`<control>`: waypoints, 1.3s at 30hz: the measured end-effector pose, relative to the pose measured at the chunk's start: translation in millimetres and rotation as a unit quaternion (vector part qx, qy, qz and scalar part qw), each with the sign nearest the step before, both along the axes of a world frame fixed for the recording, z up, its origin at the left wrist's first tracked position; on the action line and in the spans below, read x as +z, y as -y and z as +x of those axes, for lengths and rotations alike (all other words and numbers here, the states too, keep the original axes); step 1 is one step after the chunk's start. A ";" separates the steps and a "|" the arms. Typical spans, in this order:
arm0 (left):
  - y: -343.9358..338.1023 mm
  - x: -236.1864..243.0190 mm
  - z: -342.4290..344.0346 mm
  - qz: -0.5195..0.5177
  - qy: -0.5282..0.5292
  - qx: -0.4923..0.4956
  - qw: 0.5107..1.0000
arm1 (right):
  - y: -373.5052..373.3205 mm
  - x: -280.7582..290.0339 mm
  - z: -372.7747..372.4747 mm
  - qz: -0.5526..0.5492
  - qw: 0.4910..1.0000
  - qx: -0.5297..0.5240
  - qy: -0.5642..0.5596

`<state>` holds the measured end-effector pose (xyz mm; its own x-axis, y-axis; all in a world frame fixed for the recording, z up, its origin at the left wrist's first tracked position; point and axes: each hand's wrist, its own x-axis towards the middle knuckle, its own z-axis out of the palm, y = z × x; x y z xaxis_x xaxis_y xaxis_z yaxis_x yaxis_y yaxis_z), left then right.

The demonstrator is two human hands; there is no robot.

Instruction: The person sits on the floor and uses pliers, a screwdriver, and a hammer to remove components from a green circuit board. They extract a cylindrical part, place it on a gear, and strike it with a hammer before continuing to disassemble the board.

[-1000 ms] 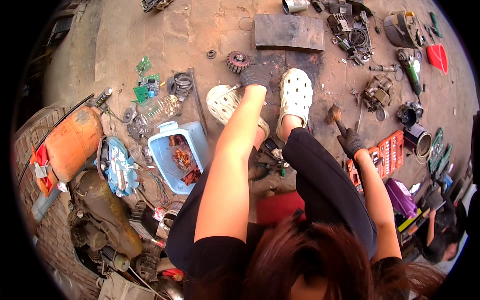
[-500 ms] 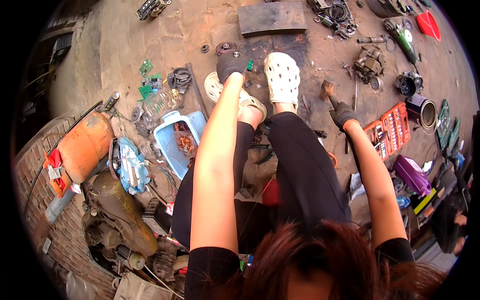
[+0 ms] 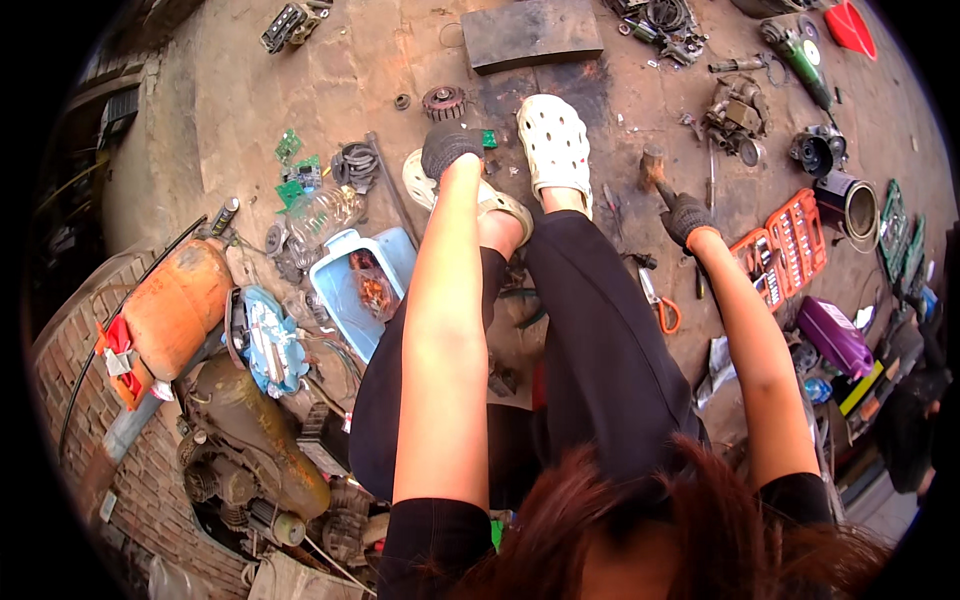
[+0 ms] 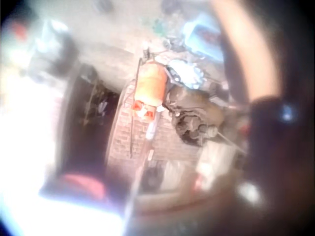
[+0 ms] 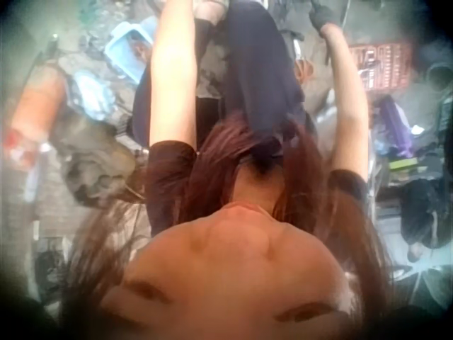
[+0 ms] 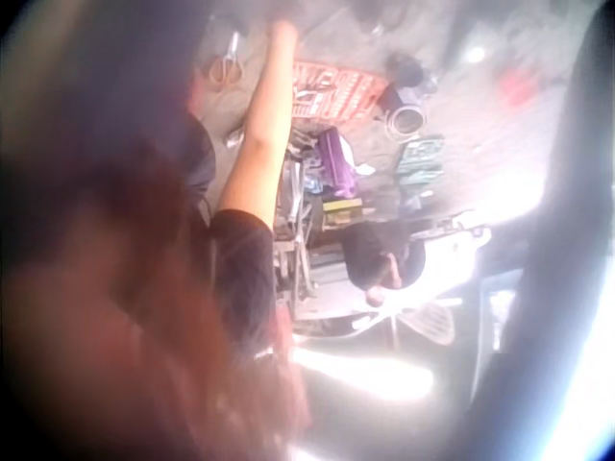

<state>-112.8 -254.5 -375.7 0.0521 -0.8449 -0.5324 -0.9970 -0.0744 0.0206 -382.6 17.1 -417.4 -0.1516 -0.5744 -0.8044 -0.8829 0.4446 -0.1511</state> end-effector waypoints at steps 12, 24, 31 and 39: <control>-7.5 -5.8 -7.2 0.073 -0.031 -0.038 0.996 | 3.3 4.2 3.3 0.011 1.000 0.022 -0.016; 51.5 19.5 15.7 0.053 -0.237 -0.051 0.969 | -16.1 2.2 16.8 -0.033 0.986 -0.150 -0.057; 51.4 79.0 33.9 -0.001 -0.516 -0.067 0.854 | -33.9 1.6 18.6 -0.028 0.976 -0.207 -0.064; 25.1 103.3 48.6 -0.016 -0.548 0.043 0.835 | -41.2 -6.0 18.2 -0.061 0.969 -0.230 -0.071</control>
